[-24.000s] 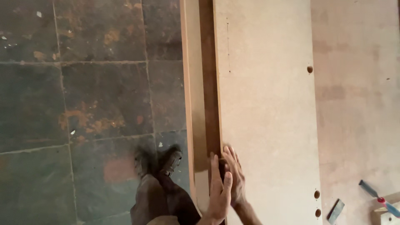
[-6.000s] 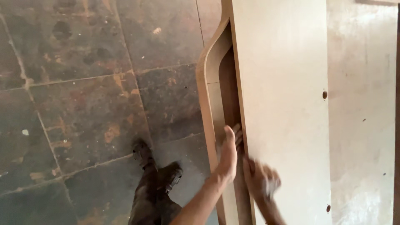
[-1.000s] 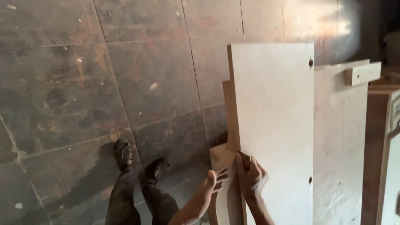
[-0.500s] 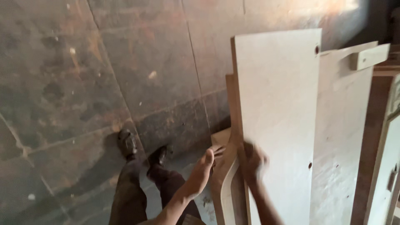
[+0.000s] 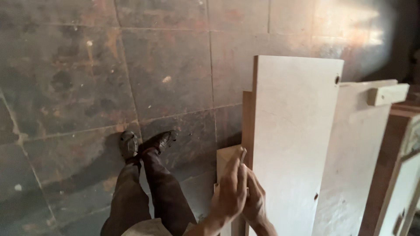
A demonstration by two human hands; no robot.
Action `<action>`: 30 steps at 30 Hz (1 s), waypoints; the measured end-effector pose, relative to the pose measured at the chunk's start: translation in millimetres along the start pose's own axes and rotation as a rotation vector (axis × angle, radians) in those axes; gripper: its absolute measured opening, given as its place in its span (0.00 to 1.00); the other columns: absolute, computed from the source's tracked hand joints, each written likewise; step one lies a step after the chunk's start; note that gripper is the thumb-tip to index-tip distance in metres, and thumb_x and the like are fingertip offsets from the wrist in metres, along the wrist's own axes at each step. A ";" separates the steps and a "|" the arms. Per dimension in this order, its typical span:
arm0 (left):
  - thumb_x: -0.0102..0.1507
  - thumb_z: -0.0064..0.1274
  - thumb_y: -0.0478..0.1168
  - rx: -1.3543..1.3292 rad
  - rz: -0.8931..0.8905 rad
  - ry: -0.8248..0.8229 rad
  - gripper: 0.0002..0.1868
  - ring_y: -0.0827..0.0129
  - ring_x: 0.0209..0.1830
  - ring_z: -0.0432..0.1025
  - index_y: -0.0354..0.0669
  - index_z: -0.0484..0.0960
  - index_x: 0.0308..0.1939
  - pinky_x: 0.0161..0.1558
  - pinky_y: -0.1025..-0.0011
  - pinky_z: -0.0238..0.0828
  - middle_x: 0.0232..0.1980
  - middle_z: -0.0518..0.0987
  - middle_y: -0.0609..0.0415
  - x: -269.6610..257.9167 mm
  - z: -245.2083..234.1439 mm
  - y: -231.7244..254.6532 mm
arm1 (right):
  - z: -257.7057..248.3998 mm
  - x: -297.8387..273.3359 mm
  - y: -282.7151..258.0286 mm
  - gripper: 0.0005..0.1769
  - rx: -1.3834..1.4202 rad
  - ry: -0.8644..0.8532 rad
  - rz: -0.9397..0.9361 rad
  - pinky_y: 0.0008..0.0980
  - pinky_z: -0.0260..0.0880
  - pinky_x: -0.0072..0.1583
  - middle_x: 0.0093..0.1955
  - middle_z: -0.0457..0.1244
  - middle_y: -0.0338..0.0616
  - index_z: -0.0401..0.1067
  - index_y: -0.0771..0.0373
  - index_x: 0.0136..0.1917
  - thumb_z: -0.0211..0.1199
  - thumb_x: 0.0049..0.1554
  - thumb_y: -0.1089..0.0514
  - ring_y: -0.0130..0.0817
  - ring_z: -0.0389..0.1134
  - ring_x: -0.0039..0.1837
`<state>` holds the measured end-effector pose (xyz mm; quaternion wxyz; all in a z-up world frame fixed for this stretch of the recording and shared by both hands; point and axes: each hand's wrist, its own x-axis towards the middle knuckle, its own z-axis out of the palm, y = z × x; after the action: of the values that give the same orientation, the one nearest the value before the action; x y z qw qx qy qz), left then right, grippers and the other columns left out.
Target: The person sands the edges and flat surfaces of a large wooden board using a sanding block. They move along the board, smoothing the curved edge and the main face, then flip the board to continue sanding the opposite side.
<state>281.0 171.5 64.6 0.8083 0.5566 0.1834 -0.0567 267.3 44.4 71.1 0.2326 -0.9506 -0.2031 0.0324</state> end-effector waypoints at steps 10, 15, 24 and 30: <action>0.73 0.40 0.29 0.122 0.325 0.349 0.24 0.45 0.67 0.75 0.36 0.65 0.74 0.51 0.68 0.84 0.71 0.73 0.34 6.0 66.4 -45.2 | -20.2 117.1 128.7 0.15 -0.005 0.332 0.086 0.27 0.70 0.43 0.57 0.68 0.49 0.70 0.71 0.66 0.58 0.66 0.68 0.29 0.68 0.45; 0.73 0.40 0.27 0.236 0.352 0.354 0.25 0.53 0.60 0.79 0.39 0.65 0.75 0.49 0.70 0.84 0.71 0.74 0.36 25.8 59.9 -54.1 | 1.0 124.1 141.2 0.15 -0.170 0.379 0.072 0.27 0.63 0.37 0.51 0.64 0.46 0.72 0.69 0.64 0.55 0.66 0.66 0.25 0.60 0.37; 0.74 0.39 0.26 0.319 0.568 0.372 0.25 0.56 0.62 0.79 0.40 0.64 0.76 0.55 0.71 0.81 0.70 0.74 0.36 87.3 44.4 -42.2 | 3.5 132.0 128.4 0.10 -0.222 0.384 0.075 0.30 0.58 0.37 0.48 0.63 0.48 0.72 0.69 0.57 0.53 0.64 0.69 0.28 0.56 0.33; 0.70 0.44 0.29 0.459 0.203 0.199 0.26 0.66 0.36 0.82 0.43 0.70 0.73 0.32 0.74 0.80 0.61 0.84 0.49 119.9 43.0 -24.8 | 2.0 131.6 123.0 0.10 -0.225 0.393 0.034 0.30 0.57 0.36 0.48 0.63 0.49 0.72 0.69 0.56 0.53 0.63 0.68 0.27 0.57 0.33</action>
<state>394.8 136.1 13.2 0.6403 0.7438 0.1876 0.0398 433.2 -1.5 17.6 0.1595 -0.9619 -0.1401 -0.1722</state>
